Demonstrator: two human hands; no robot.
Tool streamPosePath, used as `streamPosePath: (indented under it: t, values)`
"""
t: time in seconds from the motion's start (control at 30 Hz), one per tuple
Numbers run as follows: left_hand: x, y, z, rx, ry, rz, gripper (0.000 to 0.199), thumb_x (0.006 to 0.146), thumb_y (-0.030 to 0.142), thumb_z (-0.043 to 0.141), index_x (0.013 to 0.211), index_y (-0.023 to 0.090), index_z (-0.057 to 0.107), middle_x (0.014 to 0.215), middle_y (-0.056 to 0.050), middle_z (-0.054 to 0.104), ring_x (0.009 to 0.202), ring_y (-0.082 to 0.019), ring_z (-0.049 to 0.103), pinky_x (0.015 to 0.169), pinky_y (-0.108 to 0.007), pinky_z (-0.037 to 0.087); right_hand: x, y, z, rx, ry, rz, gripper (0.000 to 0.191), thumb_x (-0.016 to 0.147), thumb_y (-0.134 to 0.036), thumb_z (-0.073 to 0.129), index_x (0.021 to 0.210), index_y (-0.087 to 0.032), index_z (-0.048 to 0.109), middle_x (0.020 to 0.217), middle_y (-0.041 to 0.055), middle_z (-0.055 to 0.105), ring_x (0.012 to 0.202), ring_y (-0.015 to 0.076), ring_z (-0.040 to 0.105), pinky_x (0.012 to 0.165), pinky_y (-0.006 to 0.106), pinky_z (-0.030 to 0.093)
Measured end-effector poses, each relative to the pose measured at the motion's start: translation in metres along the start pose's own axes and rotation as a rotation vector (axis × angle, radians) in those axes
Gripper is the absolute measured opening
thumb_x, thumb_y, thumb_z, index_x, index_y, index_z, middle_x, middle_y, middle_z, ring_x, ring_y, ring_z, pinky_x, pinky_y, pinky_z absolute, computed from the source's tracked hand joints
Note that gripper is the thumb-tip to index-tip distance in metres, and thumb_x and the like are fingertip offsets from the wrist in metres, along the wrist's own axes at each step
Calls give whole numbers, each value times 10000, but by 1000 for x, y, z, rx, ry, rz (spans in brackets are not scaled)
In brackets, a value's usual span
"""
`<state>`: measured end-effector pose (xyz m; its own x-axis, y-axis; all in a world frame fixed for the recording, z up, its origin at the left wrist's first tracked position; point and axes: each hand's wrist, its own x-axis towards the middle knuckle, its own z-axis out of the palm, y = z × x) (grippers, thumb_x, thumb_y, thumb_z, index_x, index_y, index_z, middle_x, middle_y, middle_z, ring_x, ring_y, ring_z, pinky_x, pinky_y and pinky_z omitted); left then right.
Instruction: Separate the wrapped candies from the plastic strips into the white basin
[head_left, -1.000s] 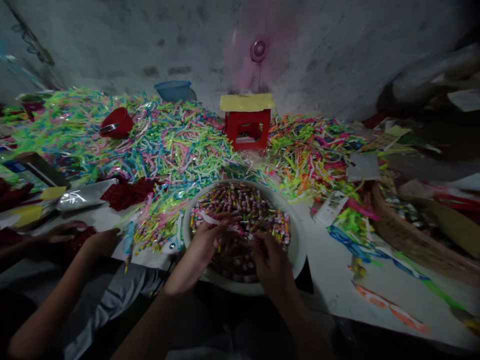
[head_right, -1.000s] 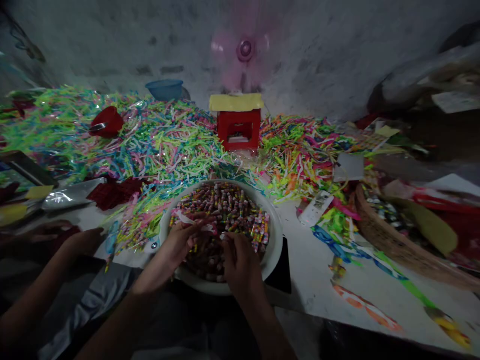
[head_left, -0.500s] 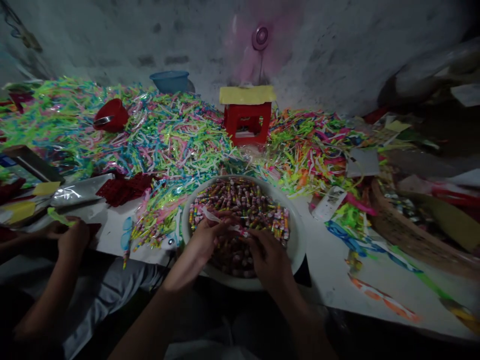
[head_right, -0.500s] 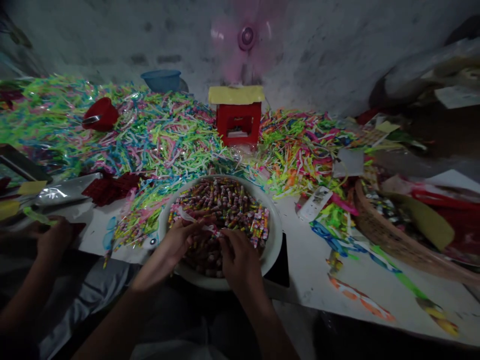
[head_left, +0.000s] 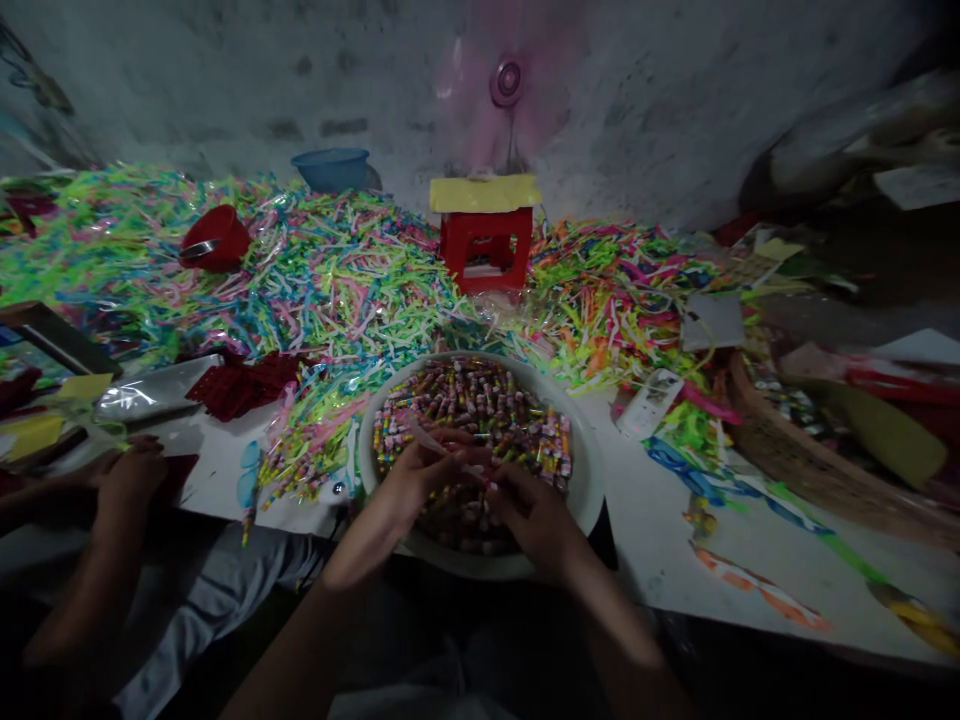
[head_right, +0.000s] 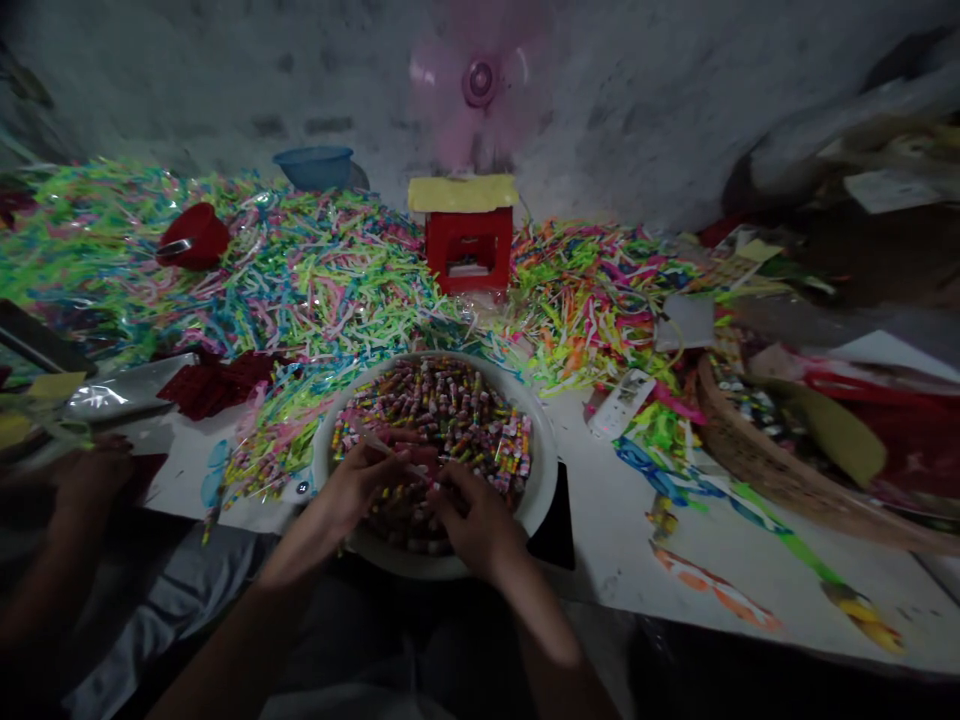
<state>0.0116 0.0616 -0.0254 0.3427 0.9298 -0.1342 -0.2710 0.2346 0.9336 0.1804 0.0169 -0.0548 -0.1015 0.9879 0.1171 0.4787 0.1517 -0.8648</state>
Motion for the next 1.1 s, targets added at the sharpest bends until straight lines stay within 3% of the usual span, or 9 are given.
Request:
streamPosePath:
  t: [0.17, 0.3, 0.47, 0.57, 0.63, 0.7, 0.77, 0.9, 1.1]
  values:
    - [-3, 0, 3, -1, -49, -12, 416, 705, 362, 765, 1035, 150, 628, 903, -104, 743, 759, -214, 694, 725, -297, 520, -3, -3, 4, 13, 29, -19, 262, 879, -410, 458, 800, -203, 596, 753, 20, 661, 714, 181, 616, 654, 282, 457]
    - [-4, 15, -8, 96, 93, 158, 474, 734, 453, 722, 1083, 164, 581, 882, -87, 740, 660, -185, 674, 645, -274, 511, 5, 5, -6, -187, 58, -63, 293, 880, -416, 509, 1029, -212, 656, 970, 58, 704, 896, 221, 642, 780, 338, 470]
    - [15, 54, -78, 424, 450, 409, 451, 732, 435, 713, 1072, 169, 579, 794, -27, 701, 572, -116, 575, 539, -202, 429, 20, 28, -38, -759, 274, 82, 313, 911, -364, 515, 1142, -189, 634, 1130, 141, 664, 1050, 311, 605, 811, 424, 411]
    - [31, 70, -124, 802, 619, 264, 512, 815, 379, 609, 1266, 159, 511, 889, -57, 698, 546, -129, 575, 559, -244, 452, 24, 34, -44, -910, 205, 105, 254, 937, -343, 488, 1076, -199, 644, 1063, 114, 686, 954, 281, 643, 774, 396, 368]
    - [42, 74, -139, 1167, 657, 115, 494, 863, 341, 537, 1321, 162, 487, 1012, -104, 692, 681, -176, 641, 678, -301, 493, 24, 34, -42, -929, 165, 78, 223, 948, -331, 476, 996, -205, 653, 984, 80, 705, 910, 253, 654, 766, 374, 336]
    - [55, 73, -139, 1502, 588, 52, 457, 864, 350, 536, 1285, 170, 532, 1123, -135, 666, 916, -247, 655, 823, -367, 490, 23, 33, -40, -912, 143, 72, 209, 946, -330, 485, 954, -205, 652, 918, 58, 714, 894, 240, 657, 765, 363, 311]
    - [72, 68, -126, 1702, 391, 126, 455, 858, 378, 549, 1257, 158, 561, 1211, -160, 625, 1102, -295, 595, 933, -414, 455, 22, 31, -39, -878, 137, 72, 208, 943, -350, 495, 940, -209, 648, 899, 41, 717, 891, 235, 658, 764, 358, 295]
    - [111, 49, -87, 1733, 26, 325, 469, 899, 377, 507, 1321, 171, 513, 1353, -139, 531, 1248, -244, 503, 1047, -360, 392, 22, 28, -42, -818, 137, 85, 258, 955, -383, 459, 875, -216, 639, 875, 25, 715, 885, 234, 659, 749, 359, 283]
    - [124, 21, -63, 1741, -103, 323, 505, 837, 472, 587, 1273, 218, 571, 1392, -123, 484, 1330, -340, 388, 1105, -487, 305, 20, 37, -40, -694, 202, 14, 302, 958, -369, 414, 819, -211, 630, 840, 33, 712, 832, 223, 654, 756, 362, 326]
